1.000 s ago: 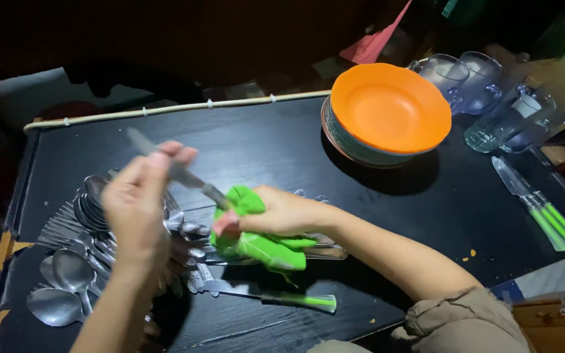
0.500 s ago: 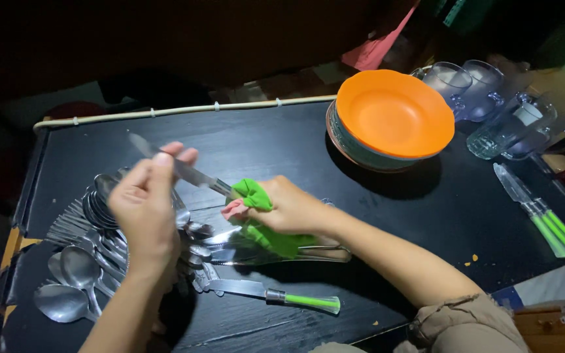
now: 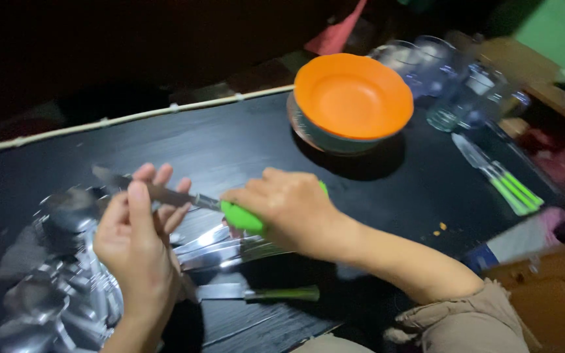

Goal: The recorder is wiping orange plates and a large amount of metal cutlery using a green cloth.

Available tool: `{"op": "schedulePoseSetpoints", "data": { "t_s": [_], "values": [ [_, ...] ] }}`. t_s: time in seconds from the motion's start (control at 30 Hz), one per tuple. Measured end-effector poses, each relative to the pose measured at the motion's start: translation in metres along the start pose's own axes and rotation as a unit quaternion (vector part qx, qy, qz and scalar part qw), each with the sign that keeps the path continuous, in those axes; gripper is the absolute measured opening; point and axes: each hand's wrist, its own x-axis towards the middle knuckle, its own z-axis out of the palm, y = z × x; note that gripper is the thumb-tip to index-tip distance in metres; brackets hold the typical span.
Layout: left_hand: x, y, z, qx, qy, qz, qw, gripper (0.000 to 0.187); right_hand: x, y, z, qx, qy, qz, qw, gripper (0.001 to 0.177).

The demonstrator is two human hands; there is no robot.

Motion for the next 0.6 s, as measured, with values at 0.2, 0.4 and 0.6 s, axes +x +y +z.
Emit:
{"op": "schedulePoseSetpoints", "data": {
  "t_s": [0.2, 0.4, 0.6],
  "values": [
    [-0.017, -0.029, 0.001, -0.013, -0.196, -0.135, 0.971, 0.047, -0.072, 0.016, -0.050, -0.001, -0.047, 0.197, 0.979, 0.033],
    [-0.005, -0.033, -0.004, 0.444, -0.355, 0.084, 0.819, 0.051, -0.186, 0.106, -0.114, -0.244, -0.125, 0.514, 0.813, 0.033],
    [0.015, -0.054, -0.026, 0.670, -0.384, 0.140, 0.620, 0.074, -0.284, 0.238, -0.098, -0.368, -0.127, 0.506, 0.769, 0.030]
  ]
}}
